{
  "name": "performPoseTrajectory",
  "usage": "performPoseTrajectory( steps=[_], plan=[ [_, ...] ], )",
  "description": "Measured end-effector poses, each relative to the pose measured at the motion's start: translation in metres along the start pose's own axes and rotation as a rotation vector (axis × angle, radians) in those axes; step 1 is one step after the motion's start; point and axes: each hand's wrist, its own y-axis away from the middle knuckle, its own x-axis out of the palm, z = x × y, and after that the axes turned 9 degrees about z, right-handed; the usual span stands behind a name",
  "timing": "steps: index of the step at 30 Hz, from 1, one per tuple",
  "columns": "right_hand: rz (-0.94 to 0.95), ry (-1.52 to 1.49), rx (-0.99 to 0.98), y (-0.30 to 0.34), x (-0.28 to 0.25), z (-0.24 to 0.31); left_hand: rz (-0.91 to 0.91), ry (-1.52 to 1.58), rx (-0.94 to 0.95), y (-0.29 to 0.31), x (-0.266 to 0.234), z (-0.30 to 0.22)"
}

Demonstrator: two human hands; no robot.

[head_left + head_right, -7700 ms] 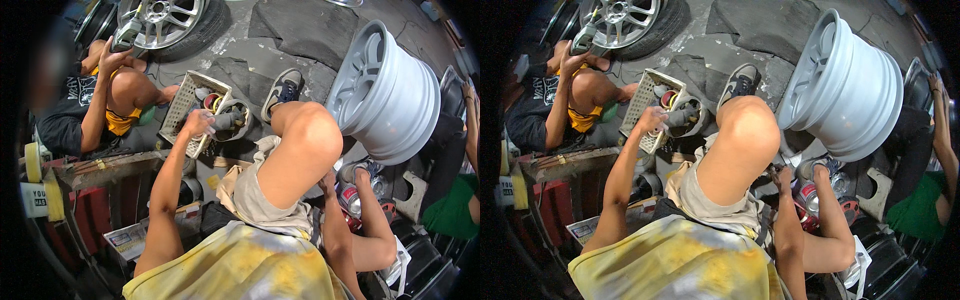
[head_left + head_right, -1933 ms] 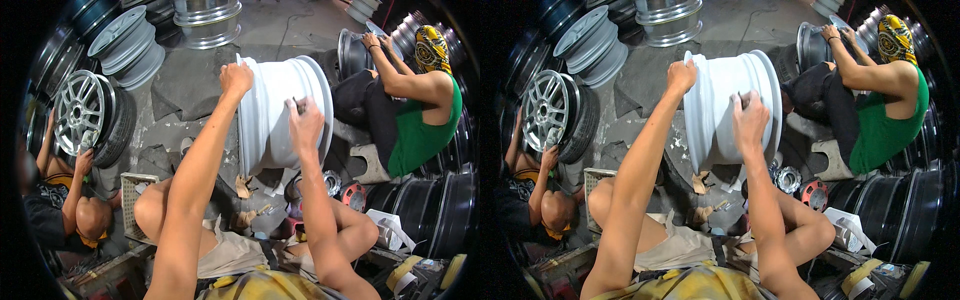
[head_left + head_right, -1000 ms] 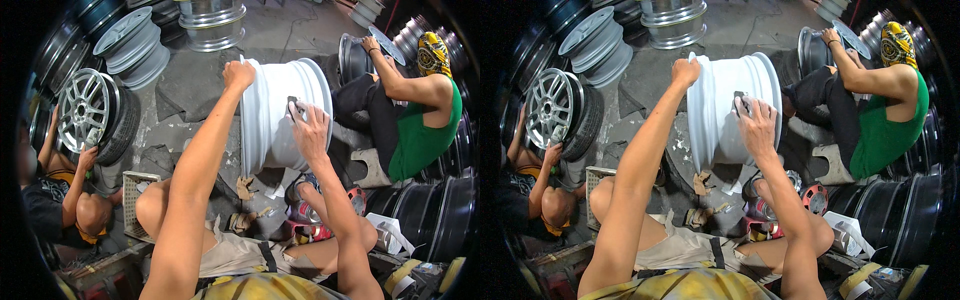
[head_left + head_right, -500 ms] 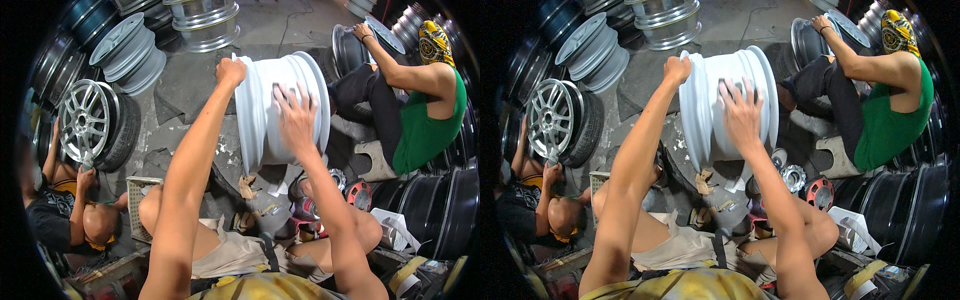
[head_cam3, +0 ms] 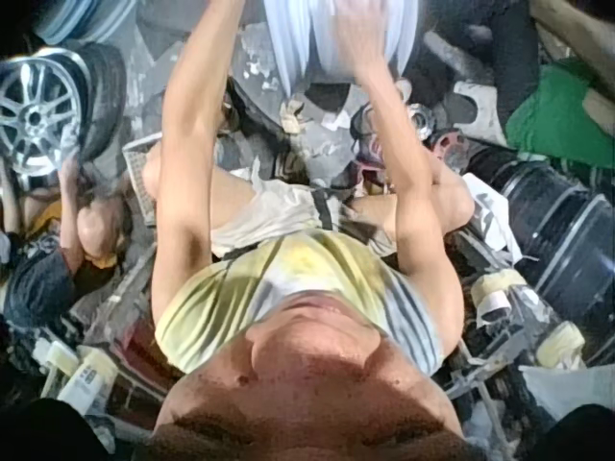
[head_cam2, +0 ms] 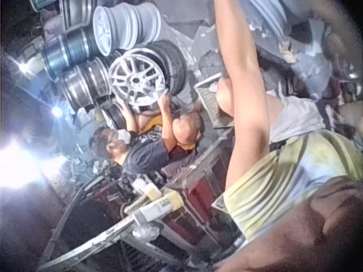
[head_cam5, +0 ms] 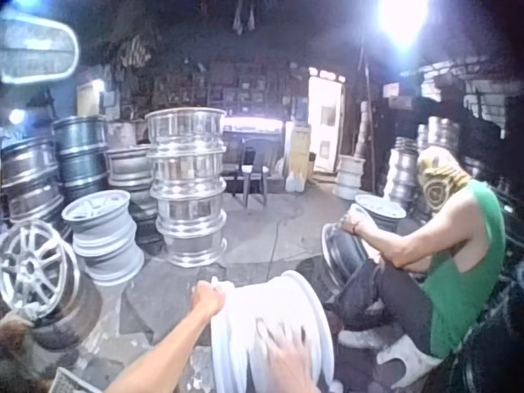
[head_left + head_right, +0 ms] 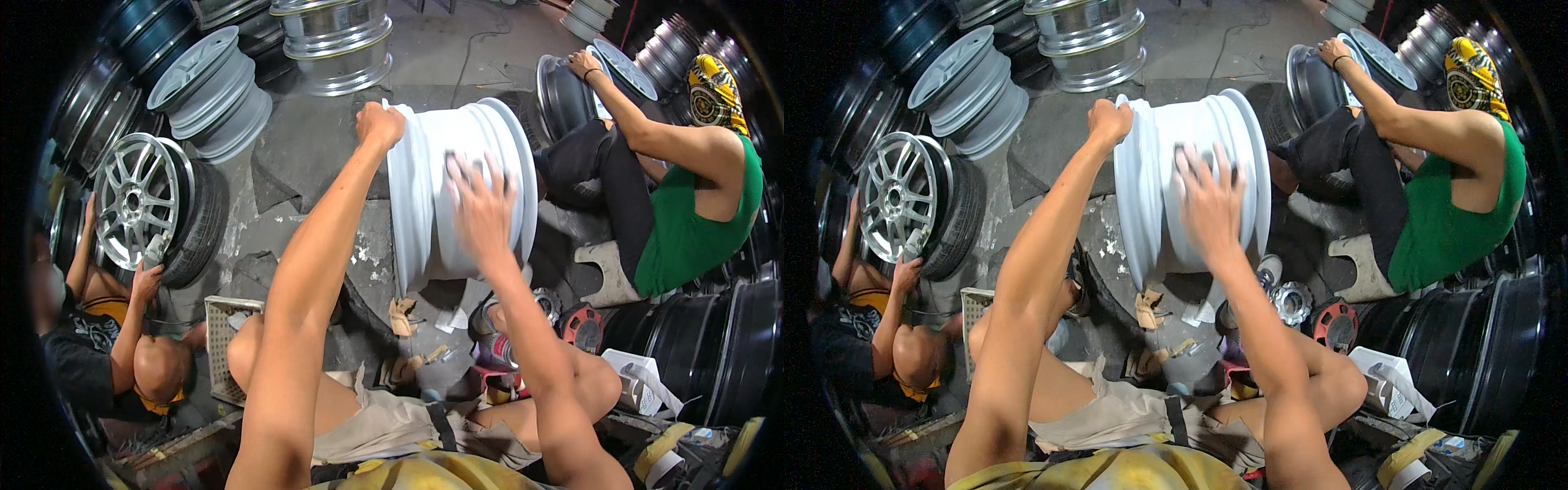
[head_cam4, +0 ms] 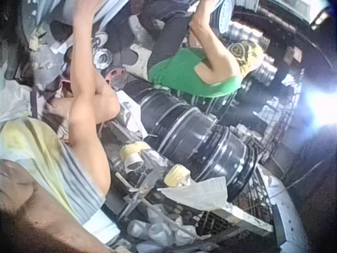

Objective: The person sits on the floor and sands a white car wheel rim using a sanding block. They rotate the rim to sand different sections and switch between different sanding blocks during the process.

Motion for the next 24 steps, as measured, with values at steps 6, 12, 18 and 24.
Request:
performPoseTrajectory(
  steps=[6, 12, 18, 24],
  plan=[
    [-0.009, 0.022, 0.012, -0.021, -0.004, -0.011, 0.077, 0.013, -0.030, 0.024, -0.001, -0.021],
    [0.009, -0.073, -0.003, 0.024, -0.012, 0.009, -0.003, -0.002, -0.031, 0.016, 0.000, -0.006],
    [-0.037, -0.038, 0.020, -0.029, 0.002, 0.007, 0.076, 0.007, 0.017, 0.017, -0.004, -0.008],
    [-0.017, -0.075, 0.050, 0.027, -0.007, 0.012, 0.062, 0.028, -0.003, 0.015, 0.001, 0.000]
  ],
)
